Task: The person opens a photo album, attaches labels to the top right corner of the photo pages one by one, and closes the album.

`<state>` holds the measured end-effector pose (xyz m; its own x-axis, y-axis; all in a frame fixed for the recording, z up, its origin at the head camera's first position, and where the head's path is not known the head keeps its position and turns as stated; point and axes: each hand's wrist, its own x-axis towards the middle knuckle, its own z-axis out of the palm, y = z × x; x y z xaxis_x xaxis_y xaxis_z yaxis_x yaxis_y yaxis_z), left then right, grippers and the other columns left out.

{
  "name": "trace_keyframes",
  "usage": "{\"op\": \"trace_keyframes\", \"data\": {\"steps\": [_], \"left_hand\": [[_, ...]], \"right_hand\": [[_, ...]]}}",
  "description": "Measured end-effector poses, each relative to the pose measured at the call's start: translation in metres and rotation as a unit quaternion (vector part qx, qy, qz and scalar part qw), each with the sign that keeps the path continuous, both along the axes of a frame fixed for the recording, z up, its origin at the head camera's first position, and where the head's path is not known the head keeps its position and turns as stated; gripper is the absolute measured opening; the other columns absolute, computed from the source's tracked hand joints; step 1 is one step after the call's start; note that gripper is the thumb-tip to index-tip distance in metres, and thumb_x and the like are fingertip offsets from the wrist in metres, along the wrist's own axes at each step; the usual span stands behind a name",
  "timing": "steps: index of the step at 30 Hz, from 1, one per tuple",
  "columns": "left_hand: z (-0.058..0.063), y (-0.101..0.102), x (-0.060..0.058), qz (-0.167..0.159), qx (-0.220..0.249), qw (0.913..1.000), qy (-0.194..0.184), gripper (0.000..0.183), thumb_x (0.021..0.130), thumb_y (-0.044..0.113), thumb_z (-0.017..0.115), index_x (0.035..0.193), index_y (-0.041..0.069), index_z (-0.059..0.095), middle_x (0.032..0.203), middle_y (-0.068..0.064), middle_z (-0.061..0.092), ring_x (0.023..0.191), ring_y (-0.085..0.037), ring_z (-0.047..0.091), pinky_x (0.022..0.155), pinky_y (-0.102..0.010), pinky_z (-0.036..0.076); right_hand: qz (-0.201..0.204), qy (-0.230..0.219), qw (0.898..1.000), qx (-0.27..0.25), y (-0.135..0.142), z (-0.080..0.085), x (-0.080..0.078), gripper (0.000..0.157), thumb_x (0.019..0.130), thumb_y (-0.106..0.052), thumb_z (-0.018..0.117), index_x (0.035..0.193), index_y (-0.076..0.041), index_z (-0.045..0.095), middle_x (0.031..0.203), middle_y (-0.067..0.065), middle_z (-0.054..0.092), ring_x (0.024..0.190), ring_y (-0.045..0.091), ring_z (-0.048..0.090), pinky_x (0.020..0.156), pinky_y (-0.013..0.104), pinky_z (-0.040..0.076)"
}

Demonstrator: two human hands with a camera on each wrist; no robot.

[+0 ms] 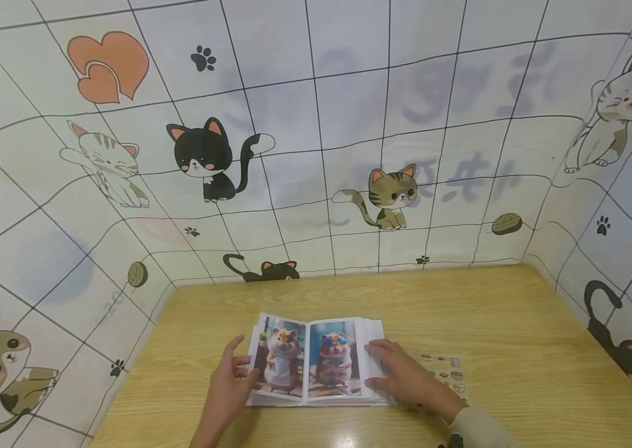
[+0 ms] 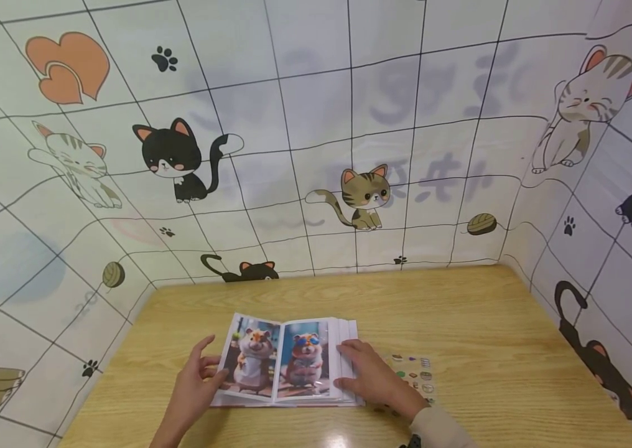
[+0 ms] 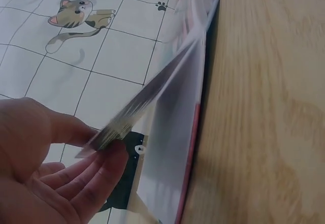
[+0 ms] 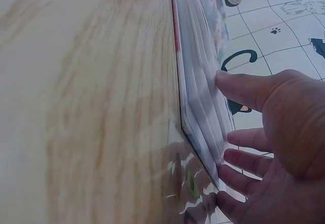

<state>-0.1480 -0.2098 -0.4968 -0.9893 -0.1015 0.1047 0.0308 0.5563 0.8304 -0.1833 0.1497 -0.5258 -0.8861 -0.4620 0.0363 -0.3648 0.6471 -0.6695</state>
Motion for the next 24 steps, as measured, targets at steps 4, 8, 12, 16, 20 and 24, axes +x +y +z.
{"op": "trace_keyframes", "data": {"steps": [4,8,12,16,20,24], "left_hand": [[-0.005,-0.004,-0.002,0.01,-0.013,0.9997,-0.017,0.073,0.084,-0.002,0.07,0.148,0.005,0.036,0.111,-0.025,0.068,0.086,-0.024,0.07,0.07,-0.033,0.059],[-0.01,-0.006,-0.004,0.01,-0.003,0.9993,-0.036,0.074,0.084,-0.006,0.068,0.148,0.001,0.033,0.111,-0.029,0.066,0.078,-0.021,0.071,0.065,-0.031,0.058],[-0.015,-0.008,-0.006,0.017,-0.012,0.9986,-0.049,0.074,0.082,-0.006,0.069,0.147,-0.001,0.034,0.106,-0.026,0.068,0.078,-0.022,0.071,0.065,-0.032,0.058],[-0.02,-0.012,-0.008,0.024,-0.03,0.9975,-0.059,0.073,0.081,-0.002,0.073,0.145,-0.002,0.037,0.099,-0.018,0.07,0.075,-0.019,0.069,0.063,-0.031,0.054],[-0.025,-0.016,-0.009,0.029,-0.048,0.9959,-0.07,0.072,0.08,0.002,0.075,0.143,-0.004,0.039,0.09,-0.009,0.07,0.072,-0.013,0.062,0.061,-0.028,0.049],[-0.027,-0.018,-0.01,0.026,-0.049,0.9949,-0.085,0.069,0.081,0.003,0.074,0.141,-0.006,0.04,0.085,-0.005,0.067,0.07,-0.013,0.059,0.059,-0.026,0.048]], "right_hand": [[0.003,0.007,1.0,-0.001,0.0,-0.001,0.0,0.069,0.087,-0.033,0.075,0.141,0.002,0.05,0.145,0.023,0.046,0.134,0.045,0.042,0.108,0.059,0.036],[0.008,0.01,1.0,-0.004,0.0,-0.001,0.001,0.069,0.087,-0.034,0.074,0.141,0.002,0.05,0.145,0.023,0.046,0.134,0.045,0.042,0.109,0.059,0.035],[0.01,0.004,1.0,-0.006,0.001,-0.001,0.0,0.069,0.088,-0.035,0.074,0.141,0.002,0.049,0.145,0.022,0.045,0.135,0.045,0.041,0.108,0.059,0.036],[0.005,-0.01,1.0,-0.008,0.0,0.0,0.001,0.069,0.088,-0.035,0.074,0.142,0.001,0.049,0.146,0.022,0.044,0.136,0.045,0.04,0.109,0.06,0.035],[0.0,-0.019,1.0,-0.007,0.0,0.001,0.002,0.07,0.088,-0.036,0.073,0.143,0.0,0.048,0.147,0.023,0.043,0.137,0.046,0.038,0.109,0.061,0.033],[-0.001,-0.019,1.0,-0.008,0.0,0.001,0.002,0.069,0.089,-0.036,0.073,0.143,-0.001,0.048,0.148,0.022,0.042,0.137,0.046,0.038,0.11,0.061,0.033]]}}
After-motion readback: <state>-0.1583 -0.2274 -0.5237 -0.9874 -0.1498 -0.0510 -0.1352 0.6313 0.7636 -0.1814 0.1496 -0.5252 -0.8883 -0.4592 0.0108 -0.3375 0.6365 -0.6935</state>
